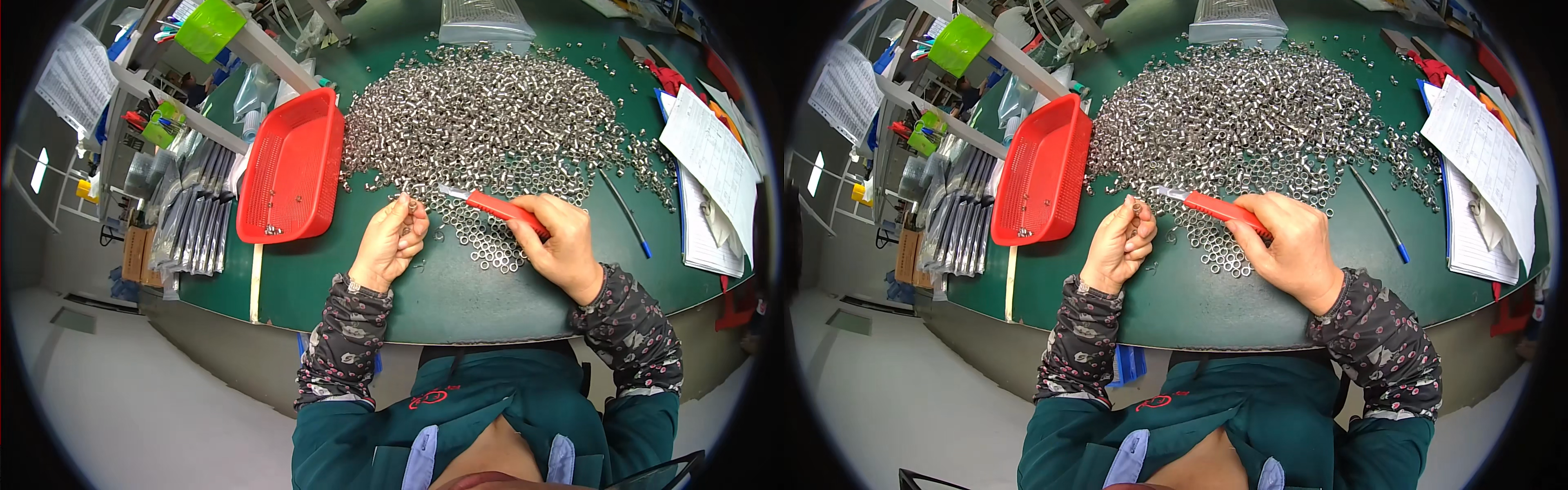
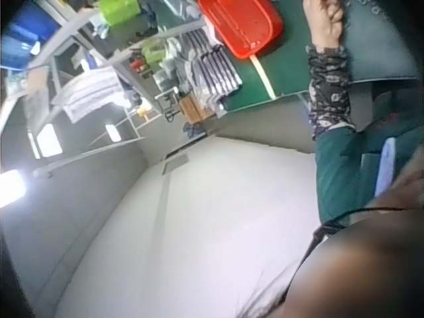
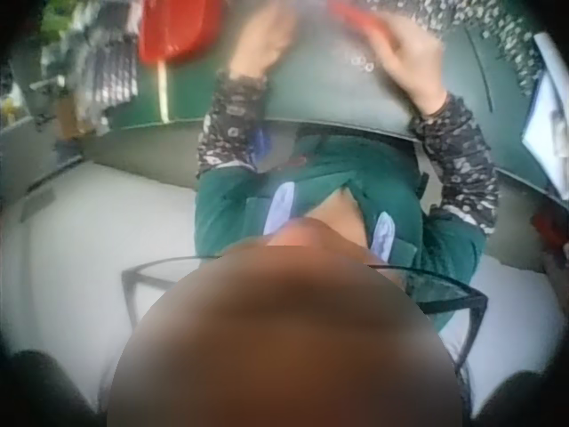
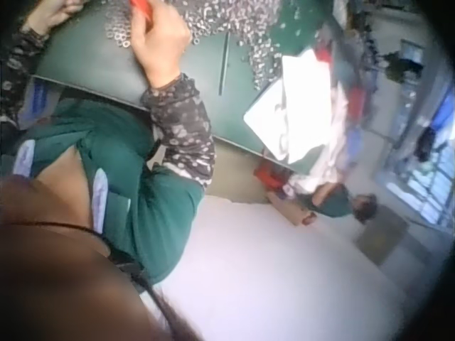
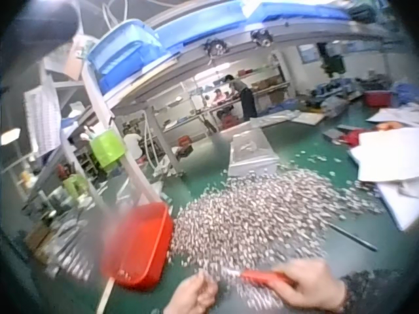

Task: Processing small metal ring components by trimming or removing fragments with nippers.

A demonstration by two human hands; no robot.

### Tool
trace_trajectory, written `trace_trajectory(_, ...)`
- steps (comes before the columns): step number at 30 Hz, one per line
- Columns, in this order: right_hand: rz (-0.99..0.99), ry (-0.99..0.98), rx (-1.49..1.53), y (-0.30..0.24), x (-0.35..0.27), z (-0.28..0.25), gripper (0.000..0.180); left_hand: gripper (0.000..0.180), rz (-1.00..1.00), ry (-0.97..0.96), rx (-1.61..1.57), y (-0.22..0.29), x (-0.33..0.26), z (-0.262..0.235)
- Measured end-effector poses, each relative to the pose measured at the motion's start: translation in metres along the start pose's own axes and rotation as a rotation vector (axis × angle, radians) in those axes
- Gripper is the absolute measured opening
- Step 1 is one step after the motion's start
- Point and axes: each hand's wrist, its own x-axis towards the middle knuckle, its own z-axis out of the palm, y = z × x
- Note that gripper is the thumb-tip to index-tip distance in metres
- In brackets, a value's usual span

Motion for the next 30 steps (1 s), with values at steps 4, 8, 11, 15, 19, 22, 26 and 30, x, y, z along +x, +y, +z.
trace_trajectory(4, -0.005, -0.026, 0.031, 0.0015, -0.0008, 0.0020, 0.014, 0.033, 0.007, 0.020, 0.036, -0.0010, 0.0000, 0.0011)
trace_trajectory(8, -0.007, -0.098, 0.062, 0.0007, -0.0023, 0.0023, 0.015, 0.033, -0.001, 0.027, 0.062, -0.0016, 0.0003, 0.0034)
trace_trajectory(11, -0.001, -0.113, 0.074, 0.0034, -0.0044, 0.0062, 0.016, 0.034, -0.003, 0.037, 0.070, -0.0027, 0.0005, 0.0024)
trace_trajectory(15, 0.030, -0.138, 0.089, 0.0044, -0.0053, 0.0073, 0.016, 0.033, -0.011, 0.039, 0.074, -0.0033, 0.0015, 0.0025)
trace_trajectory(19, 0.037, -0.149, 0.106, 0.0032, -0.0047, 0.0078, 0.016, 0.032, -0.016, 0.042, 0.087, -0.0027, 0.0011, 0.0045)
trace_trajectory(22, 0.053, -0.152, 0.117, 0.0046, -0.0053, 0.0093, 0.016, 0.033, -0.010, 0.091, 0.134, -0.0026, 0.0002, 0.0084)
trace_trajectory(26, 0.076, -0.162, 0.132, 0.0043, -0.0055, 0.0093, 0.017, 0.031, -0.005, 0.092, 0.128, -0.0036, 0.0003, 0.0072)
trace_trajectory(30, 0.102, -0.188, 0.113, 0.0049, -0.0064, 0.0094, 0.017, 0.029, -0.005, 0.061, 0.135, -0.0037, 0.0002, 0.0073)
